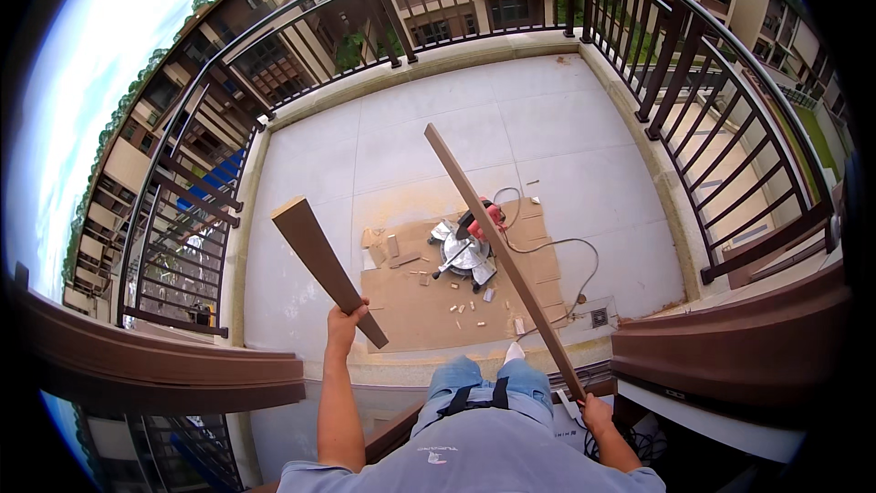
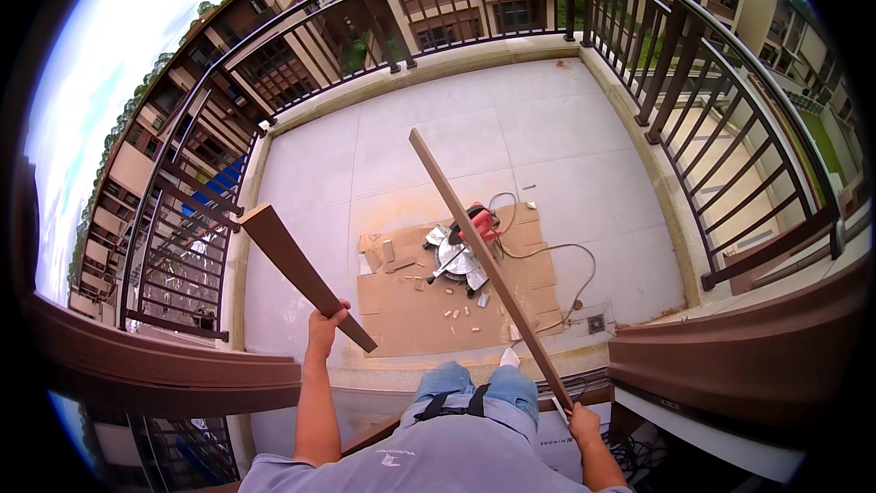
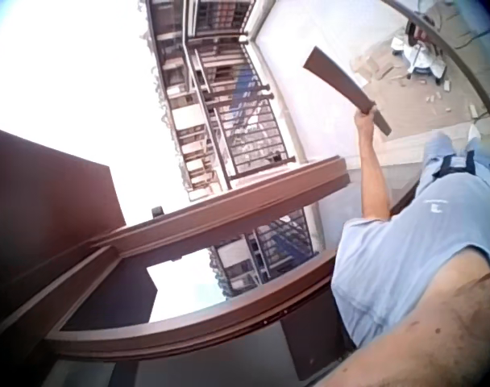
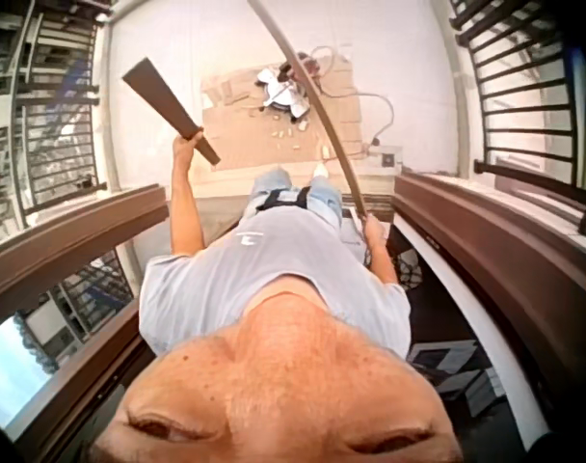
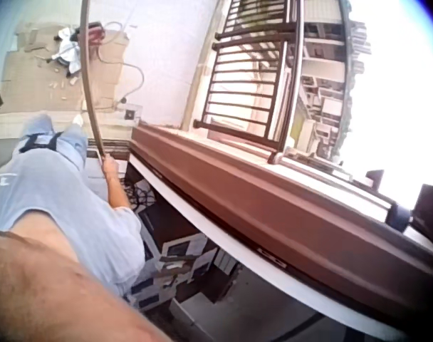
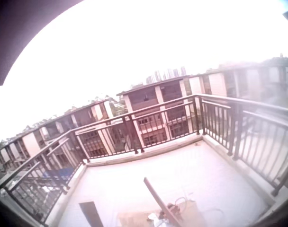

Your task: The person cuts wooden floorboards using a miter saw on a balcony, carries them inside, and fits them against the wall in a room, marking them with a pencil.

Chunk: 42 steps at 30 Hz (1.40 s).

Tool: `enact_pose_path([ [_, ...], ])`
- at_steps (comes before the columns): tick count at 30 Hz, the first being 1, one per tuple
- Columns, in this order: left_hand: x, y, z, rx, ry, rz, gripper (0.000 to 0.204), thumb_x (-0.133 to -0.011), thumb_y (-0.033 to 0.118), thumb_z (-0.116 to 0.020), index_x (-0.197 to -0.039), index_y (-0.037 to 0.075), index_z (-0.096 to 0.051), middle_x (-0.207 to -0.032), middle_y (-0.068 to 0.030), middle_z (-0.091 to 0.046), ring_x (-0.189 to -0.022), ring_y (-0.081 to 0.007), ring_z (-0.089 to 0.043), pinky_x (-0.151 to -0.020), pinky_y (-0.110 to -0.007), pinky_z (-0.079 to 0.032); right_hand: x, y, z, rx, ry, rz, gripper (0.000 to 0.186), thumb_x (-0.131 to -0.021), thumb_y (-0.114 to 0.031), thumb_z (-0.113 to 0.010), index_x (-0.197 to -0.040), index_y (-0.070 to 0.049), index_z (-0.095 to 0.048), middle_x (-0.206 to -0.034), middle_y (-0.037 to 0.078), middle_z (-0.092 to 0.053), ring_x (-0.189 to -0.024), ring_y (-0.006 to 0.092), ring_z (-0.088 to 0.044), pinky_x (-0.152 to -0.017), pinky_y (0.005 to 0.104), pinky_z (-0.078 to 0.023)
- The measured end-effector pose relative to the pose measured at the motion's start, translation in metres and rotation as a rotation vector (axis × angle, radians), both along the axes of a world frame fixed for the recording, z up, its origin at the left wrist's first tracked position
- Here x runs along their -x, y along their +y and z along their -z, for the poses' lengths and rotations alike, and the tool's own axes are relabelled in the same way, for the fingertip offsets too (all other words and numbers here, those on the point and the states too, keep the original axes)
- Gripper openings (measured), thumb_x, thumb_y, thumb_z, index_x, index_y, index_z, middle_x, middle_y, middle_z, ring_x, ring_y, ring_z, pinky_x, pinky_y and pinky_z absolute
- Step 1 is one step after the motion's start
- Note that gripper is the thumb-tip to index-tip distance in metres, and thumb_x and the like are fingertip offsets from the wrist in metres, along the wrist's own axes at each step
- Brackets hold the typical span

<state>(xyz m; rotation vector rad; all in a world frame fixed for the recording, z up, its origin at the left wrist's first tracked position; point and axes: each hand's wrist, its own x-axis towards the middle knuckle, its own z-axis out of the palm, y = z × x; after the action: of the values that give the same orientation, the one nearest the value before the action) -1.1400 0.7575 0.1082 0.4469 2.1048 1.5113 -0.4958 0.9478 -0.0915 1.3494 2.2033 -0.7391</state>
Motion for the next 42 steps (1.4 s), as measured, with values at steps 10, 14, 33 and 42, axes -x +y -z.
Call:
enact_pose_path([
  [10,0.151,0.069,0.003,0.549,0.186,0.581,0.021,-0.085,0.006,-0.078,-0.105,0.002,-0.071,-0.093,-0.0063,-0.074,-0.088,-0.0163,-0.066,-0.084,-0.034,-0.053,0.104,0.039,-0.002,-0.152,-0.108,0.060,0.014,-0.093,-0.019,-0.062,-0.097,-0.006,-0.064,-0.091,0.017,-0.073,-0.085,0.0367,-0.073,-0.075,0.0481,-0.058],
  [14,0.257,0.091,0.021,0.776,0.331,0.942,0.024,-0.084,0.013,-0.078,-0.105,0.005,-0.069,-0.092,-0.0110,-0.072,-0.089,-0.0239,-0.066,-0.084,-0.038,-0.051,0.173,0.020,-0.004,-0.213,-0.111,0.139,0.012,-0.095,-0.019,-0.059,-0.097,-0.008,-0.063,-0.091,0.015,-0.073,-0.088,0.0344,-0.072,-0.076,0.0454,-0.057],
  [33,0.390,0.168,0.115,0.766,0.544,1.770,0.040,-0.089,0.014,-0.071,-0.129,0.013,-0.065,-0.104,-0.0133,-0.066,-0.096,-0.0366,-0.066,-0.084,-0.045,-0.054,0.390,-0.046,0.103,-0.249,-0.150,0.283,0.012,-0.088,-0.013,-0.061,-0.098,-0.007,-0.062,-0.098,0.013,-0.067,-0.098,0.0309,-0.067,-0.076,0.0413,-0.058],
  [42,0.364,0.210,0.354,0.665,0.683,2.005,0.057,-0.093,0.001,-0.054,-0.146,0.022,-0.053,-0.099,-0.0146,-0.062,-0.095,-0.0364,-0.064,-0.083,-0.046,-0.053,0.400,-0.018,0.304,-0.278,-0.257,0.274,0.008,-0.090,-0.012,-0.059,-0.096,-0.007,-0.060,-0.094,0.012,-0.067,-0.095,0.0294,-0.067,-0.074,0.0405,-0.058],
])
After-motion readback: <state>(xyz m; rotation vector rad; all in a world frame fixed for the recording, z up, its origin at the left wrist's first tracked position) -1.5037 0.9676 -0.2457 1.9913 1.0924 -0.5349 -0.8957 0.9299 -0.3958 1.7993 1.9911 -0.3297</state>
